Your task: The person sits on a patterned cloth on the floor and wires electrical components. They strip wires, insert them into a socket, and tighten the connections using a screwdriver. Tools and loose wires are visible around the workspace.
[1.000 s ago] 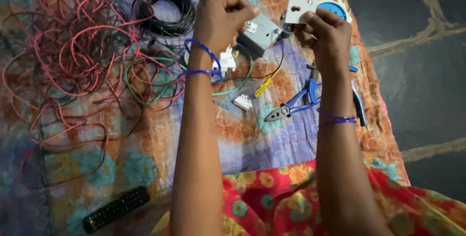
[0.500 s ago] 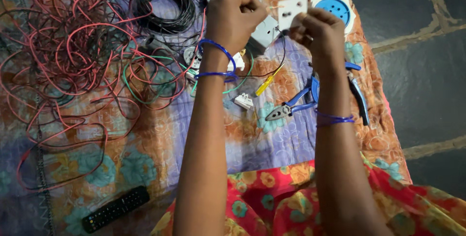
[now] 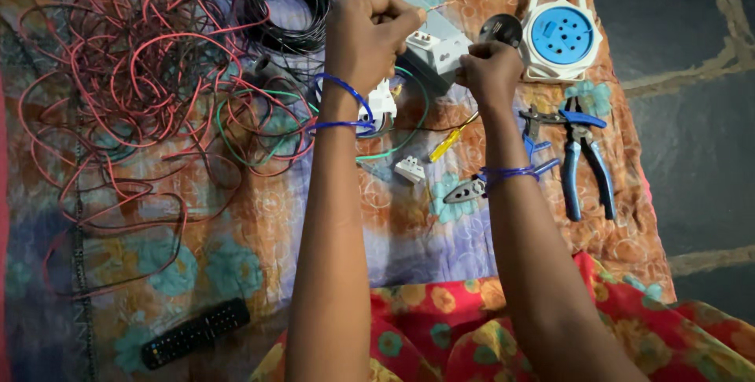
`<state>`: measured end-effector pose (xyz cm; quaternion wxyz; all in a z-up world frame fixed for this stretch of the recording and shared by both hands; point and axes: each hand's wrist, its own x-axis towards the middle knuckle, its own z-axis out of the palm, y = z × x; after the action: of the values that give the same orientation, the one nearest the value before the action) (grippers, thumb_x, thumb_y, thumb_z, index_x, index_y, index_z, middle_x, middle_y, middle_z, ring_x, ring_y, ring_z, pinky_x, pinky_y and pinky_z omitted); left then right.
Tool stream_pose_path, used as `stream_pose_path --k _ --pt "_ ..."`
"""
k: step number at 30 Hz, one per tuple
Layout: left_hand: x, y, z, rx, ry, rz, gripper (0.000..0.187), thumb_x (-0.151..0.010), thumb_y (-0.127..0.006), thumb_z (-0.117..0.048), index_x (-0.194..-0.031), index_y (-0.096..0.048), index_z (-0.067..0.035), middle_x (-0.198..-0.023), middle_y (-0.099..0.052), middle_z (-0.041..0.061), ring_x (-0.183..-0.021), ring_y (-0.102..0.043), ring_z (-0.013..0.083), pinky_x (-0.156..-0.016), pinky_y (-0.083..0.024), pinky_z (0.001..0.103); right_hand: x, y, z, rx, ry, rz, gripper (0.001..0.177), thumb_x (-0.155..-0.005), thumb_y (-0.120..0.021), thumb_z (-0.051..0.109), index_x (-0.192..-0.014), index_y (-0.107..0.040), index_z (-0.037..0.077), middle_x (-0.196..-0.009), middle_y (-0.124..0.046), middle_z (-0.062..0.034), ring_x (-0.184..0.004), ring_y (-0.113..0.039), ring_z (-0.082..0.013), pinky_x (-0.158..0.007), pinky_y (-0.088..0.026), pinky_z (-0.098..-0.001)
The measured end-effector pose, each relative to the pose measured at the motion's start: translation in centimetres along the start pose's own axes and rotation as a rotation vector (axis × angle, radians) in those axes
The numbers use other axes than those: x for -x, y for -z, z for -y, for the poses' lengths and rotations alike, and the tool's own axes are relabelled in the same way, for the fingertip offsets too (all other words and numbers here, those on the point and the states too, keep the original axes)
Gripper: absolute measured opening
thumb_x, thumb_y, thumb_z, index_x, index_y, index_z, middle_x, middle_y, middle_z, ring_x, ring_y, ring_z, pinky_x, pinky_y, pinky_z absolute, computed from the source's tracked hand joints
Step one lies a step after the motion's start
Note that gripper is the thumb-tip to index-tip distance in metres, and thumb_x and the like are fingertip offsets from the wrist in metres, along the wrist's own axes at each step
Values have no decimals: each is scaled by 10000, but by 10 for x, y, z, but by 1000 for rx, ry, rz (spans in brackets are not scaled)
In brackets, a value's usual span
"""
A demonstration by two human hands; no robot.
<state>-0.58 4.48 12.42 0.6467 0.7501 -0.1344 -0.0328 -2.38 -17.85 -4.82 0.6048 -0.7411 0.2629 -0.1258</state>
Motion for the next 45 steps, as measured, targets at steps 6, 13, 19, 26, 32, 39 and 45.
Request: stream_pose_path --k 6,13,19,26,32,39,45 --pt "-4 2 8 55 7 -1 188 -872 -775 -182 -798 -771 -9 -560 -640 6 -399 -539 49 -362 -398 232 -3 -5 -19 332 383 -153 289 -786 -866 68 -1035 -763 -38 -912 -770 -151 -810 -755 -231 -725 -596 -359" --pt "-5 -5 19 350 145 -64 169 -863 -796 -153 -786 -752 -10 -611 -648 35 -422 -556 82 -379 -445 251 39 0 63 34 218 37 235 -893 -776 163 -1082 -740 28 -944 -764 -37 -730 -713 -123 -593 -580 -285" --pt "-5 -25 34 561 163 -140 77 -853 -778 -115 -865 -804 -44 -787 -712 24 -637 -602 81 -513 -496 246 79 5 155 -494 140 392 258 -1018 -708 241 -1119 -741 5 -886 -739 -37 -725 -685 -85 -662 -577 -237" --pt "-10 -40 46 168 -49 -39 143 -886 -756 -123 -951 -790 0 -852 -797 52 -757 -696 82 -686 -554 256 86 11 166 -386 163 314 239 -1001 -750 246 -1052 -729 13 -823 -708 -12 -675 -659 -74 -609 -577 -253" --pt "-13 -24 71 138 -140 114 280 -880 -767 -116 -1140 -747 -17 -1031 -795 62 -927 -739 120 -844 -587 275 71 38 161 -510 29 285 177 -1008 -697 207 -957 -687 37 -755 -673 -25 -640 -670 -107 -579 -576 -271" --pt "15 -38 154 -42 86 324 273 -854 -692 -63 -1111 -771 -15 -1035 -794 56 -915 -743 125 -820 -578 274 16 63 113 -902 -228 234 194 -1024 -606 147 -955 -629 -33 -801 -662 -114 -783 -721 -235 -769 -681 -357" --pt "22 -47 113 66 114 388 225 -896 -755 -153 -1065 -769 -5 -877 -758 29 -737 -669 108 -664 -549 285 -4 67 49 -1067 -402 97 165 -1025 -571 69 -1065 -630 -80 -1019 -675 -189 -874 -696 -240 -814 -656 -331"
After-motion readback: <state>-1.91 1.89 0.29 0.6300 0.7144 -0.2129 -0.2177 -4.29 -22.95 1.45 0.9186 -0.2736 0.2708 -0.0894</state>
